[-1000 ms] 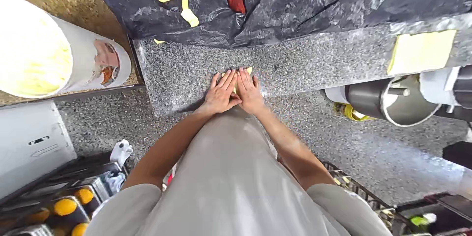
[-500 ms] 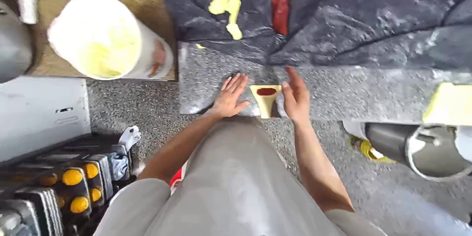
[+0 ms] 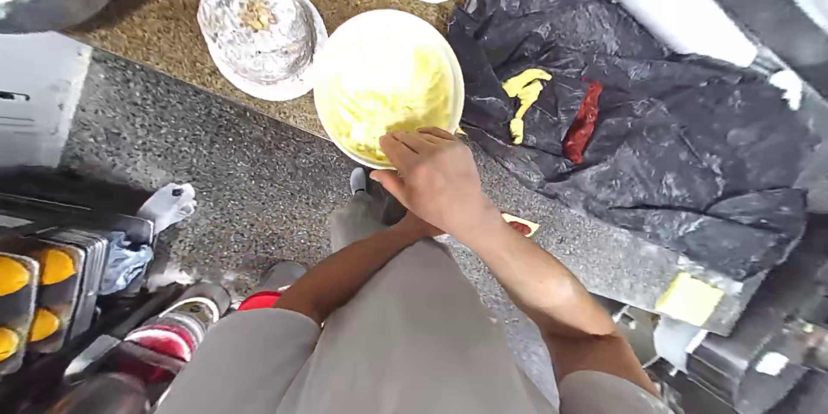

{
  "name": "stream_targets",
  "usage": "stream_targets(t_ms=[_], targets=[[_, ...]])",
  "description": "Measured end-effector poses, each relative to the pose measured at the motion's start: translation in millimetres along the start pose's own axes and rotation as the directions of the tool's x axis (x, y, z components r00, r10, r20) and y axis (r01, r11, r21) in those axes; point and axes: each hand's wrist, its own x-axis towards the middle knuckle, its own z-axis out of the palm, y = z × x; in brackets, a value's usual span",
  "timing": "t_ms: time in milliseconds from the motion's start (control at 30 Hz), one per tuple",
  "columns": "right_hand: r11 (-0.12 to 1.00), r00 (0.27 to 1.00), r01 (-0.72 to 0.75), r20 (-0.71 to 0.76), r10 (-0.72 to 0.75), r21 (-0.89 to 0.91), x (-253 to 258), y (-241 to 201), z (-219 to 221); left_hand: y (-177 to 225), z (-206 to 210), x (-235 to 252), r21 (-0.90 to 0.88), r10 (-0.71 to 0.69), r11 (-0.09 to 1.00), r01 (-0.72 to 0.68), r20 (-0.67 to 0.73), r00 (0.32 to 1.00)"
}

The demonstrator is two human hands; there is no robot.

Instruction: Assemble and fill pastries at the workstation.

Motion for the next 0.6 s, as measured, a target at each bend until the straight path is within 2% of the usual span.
stream_targets(t_ms=[33,67,133,167,200,233,333,400,500,600], targets=[[1.0,0.998,-0.024,0.061,0.024,-0.012,6.9,-6.3,6.4,17.4,-34.0,13.2,0.001,-0.146,0.988,0.156,0.356,0.923],[0.999,0.994,-0.047,0.094,0.049,-0.027,12.5,-11.0,12.8,22.3,-43.6,17.2,-0.054,-0.187,0.974,0.222,0.372,0.909],[0.995,0.988,-0.086,0.127,0.092,-0.053,19.2,-16.8,22.1,31.5,-69.7,5.8,-0.126,-0.203,0.961,0.248,0.291,0.935],[0.993,0.983,-0.105,0.143,0.113,-0.062,20.8,-18.7,23.8,35.3,-72.8,-7.7,-0.159,-0.199,0.961,0.227,0.176,0.964],[0.99,0.979,-0.121,0.159,0.131,-0.068,21.4,-20.4,23.9,32.7,-54.6,-20.9,-0.225,-0.16,0.964,0.139,-0.078,0.984],[0.988,0.975,-0.135,0.169,0.145,-0.07,21.2,-21.6,23.1,31.6,-54.8,-26.8,-0.229,-0.122,0.97,0.087,-0.144,0.982],[0.987,0.981,-0.115,0.145,0.13,-0.108,20.4,-18.2,21.1,30.7,-58.0,-24.1,-0.17,-0.087,0.984,0.06,-0.154,0.984],[0.992,0.993,-0.094,0.069,0.1,-0.083,17.4,-12.3,16.6,31.9,-56.4,-22.3,-0.151,-0.084,0.987,0.056,-0.187,0.979],[0.987,0.987,-0.049,-0.141,0.071,0.152,-2.5,2.4,-7.3,44.1,-79.6,-24.6,-0.076,-0.121,0.99,0.115,-0.082,0.989],[0.877,0.951,-0.038,-0.253,0.179,0.479,-60.7,32.0,-41.5,49.5,-84.0,-21.4,-0.034,-0.174,0.985,0.172,-0.063,0.983]])
